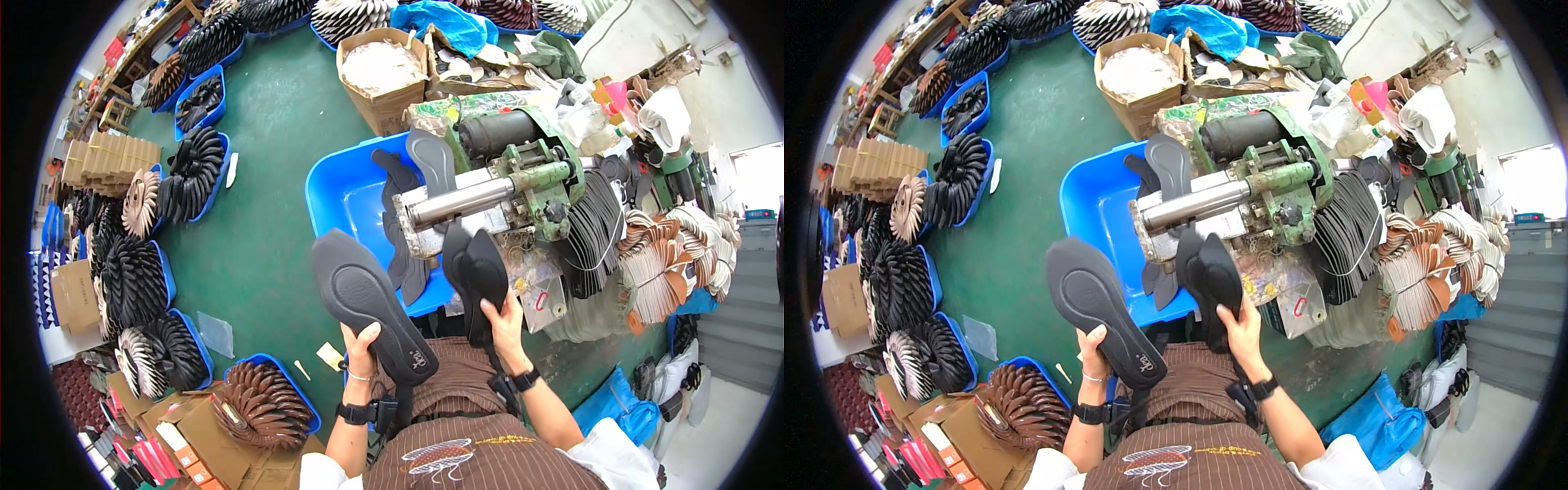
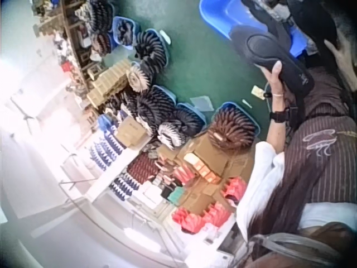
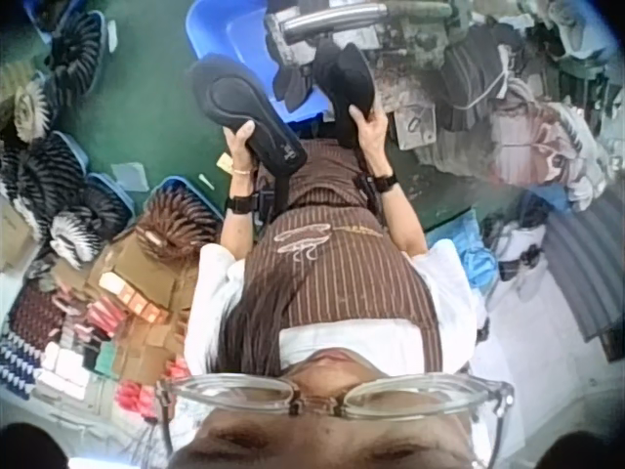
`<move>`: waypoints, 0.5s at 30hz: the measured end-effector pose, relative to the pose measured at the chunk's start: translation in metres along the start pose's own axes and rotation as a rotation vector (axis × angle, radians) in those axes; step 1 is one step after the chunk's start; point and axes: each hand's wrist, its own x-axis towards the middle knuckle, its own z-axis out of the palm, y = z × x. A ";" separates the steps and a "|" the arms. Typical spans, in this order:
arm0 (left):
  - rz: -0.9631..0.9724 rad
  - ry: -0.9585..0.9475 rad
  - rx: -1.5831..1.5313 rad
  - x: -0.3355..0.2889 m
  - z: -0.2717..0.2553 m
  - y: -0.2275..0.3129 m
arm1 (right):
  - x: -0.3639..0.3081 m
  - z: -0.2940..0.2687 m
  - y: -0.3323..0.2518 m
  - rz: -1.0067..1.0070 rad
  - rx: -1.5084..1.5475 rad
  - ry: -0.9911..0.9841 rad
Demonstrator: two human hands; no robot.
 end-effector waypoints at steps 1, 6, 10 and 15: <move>-0.012 -0.018 0.029 0.001 0.001 -0.002 | 0.017 -0.006 0.009 -0.065 -0.056 0.003; -0.038 -0.101 0.054 -0.008 -0.004 0.001 | 0.029 0.022 -0.035 -0.015 0.028 -0.111; -0.017 -0.167 0.006 -0.003 0.001 -0.004 | 0.019 0.015 -0.019 0.322 0.133 -0.069; 0.082 -0.215 0.156 -0.003 0.021 0.007 | 0.042 0.049 -0.062 0.290 0.039 -0.203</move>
